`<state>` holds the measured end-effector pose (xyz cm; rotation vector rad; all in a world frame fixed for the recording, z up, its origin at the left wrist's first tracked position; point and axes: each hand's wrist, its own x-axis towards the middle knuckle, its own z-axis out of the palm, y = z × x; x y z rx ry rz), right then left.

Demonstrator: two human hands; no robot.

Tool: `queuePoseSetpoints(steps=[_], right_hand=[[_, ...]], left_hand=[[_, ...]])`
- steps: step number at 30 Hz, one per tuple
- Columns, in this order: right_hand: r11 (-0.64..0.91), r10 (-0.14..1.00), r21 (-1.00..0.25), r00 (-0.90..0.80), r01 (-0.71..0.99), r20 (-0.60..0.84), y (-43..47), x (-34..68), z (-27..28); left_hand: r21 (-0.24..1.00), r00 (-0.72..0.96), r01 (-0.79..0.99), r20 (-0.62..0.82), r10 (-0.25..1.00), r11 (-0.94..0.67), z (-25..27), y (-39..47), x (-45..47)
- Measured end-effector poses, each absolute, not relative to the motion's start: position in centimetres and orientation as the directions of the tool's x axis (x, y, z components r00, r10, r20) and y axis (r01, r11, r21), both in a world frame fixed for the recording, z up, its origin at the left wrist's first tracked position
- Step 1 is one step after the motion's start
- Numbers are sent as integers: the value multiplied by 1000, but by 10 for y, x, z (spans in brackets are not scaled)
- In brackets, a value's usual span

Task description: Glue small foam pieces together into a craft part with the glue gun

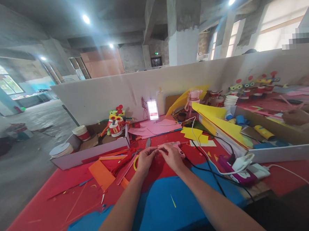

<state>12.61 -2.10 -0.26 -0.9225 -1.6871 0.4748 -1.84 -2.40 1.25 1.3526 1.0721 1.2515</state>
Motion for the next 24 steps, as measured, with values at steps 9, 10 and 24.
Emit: queuePoseSetpoints(steps=[9,10,24], right_hand=[[600,784,-729,-59,329,618,-25,129,5],[597,790,-741,-66,309,609,-25,128,5],[258,951,-943,-115,-208,286,-5,124,-19]], left_hand=[[982,87,-184,68,994,-51,8,-23,-16],[980,87,-189,72,994,-54,7,-23,-17],[827,55,340,457,888,-447,12,-24,-17]])
